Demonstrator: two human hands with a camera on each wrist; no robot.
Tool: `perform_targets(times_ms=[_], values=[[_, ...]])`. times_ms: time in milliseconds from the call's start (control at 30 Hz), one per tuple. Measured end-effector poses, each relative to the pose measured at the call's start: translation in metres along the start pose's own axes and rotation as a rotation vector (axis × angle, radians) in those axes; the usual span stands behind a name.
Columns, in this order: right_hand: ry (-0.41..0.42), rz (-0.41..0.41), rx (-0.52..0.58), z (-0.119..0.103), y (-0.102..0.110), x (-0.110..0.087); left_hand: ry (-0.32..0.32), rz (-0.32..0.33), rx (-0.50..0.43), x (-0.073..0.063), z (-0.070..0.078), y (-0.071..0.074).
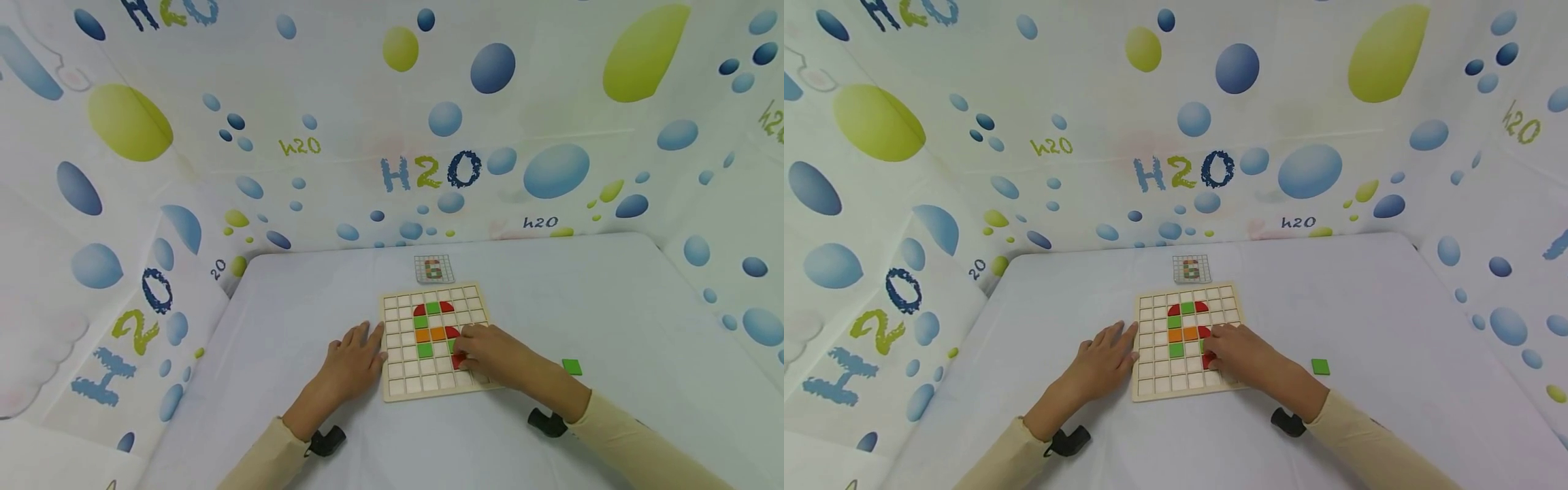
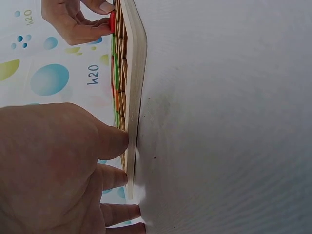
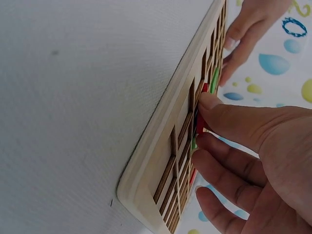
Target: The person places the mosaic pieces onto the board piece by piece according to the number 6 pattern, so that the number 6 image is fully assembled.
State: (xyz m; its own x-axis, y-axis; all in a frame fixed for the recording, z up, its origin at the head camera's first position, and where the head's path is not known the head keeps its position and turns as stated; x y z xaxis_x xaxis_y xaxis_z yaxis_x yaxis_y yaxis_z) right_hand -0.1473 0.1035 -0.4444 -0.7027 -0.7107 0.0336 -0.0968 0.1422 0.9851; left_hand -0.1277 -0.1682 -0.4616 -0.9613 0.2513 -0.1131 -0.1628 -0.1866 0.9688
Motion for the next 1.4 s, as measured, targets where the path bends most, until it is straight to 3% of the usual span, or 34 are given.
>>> perform_targets(times_ms=[567,1100,1267,1400], values=[[0.029,0.053,-0.105,-0.005,-0.004,-0.001,0.002,-0.001,0.006,0.0,-0.002,-0.003],[0.056,0.079,-0.099,-0.006,-0.004,-0.002,0.0,0.0,0.005,0.001,-0.002,-0.003],[0.032,0.056,-0.091,-0.004,-0.004,-0.003,0.001,-0.002,-0.004,0.0,-0.001,-0.001],[-0.037,0.034,-0.053,0.004,0.001,-0.006,0.004,-0.01,-0.005,-0.001,-0.001,-0.001]])
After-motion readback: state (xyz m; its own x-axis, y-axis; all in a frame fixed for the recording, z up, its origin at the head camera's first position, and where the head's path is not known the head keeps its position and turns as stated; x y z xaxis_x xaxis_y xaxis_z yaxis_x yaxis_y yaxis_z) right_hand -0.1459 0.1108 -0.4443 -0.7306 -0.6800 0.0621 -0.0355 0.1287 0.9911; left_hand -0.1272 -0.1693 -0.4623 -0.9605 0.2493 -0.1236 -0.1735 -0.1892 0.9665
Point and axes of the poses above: each hand's wrist, its own x-axis towards the middle knuckle, its own y-axis out of the back of the hand, z = x × y, the point moved 3 cm from there along x, towards the middle knuckle, and after that the axes turned 3 degrees about -x, right-handed, at the moved point
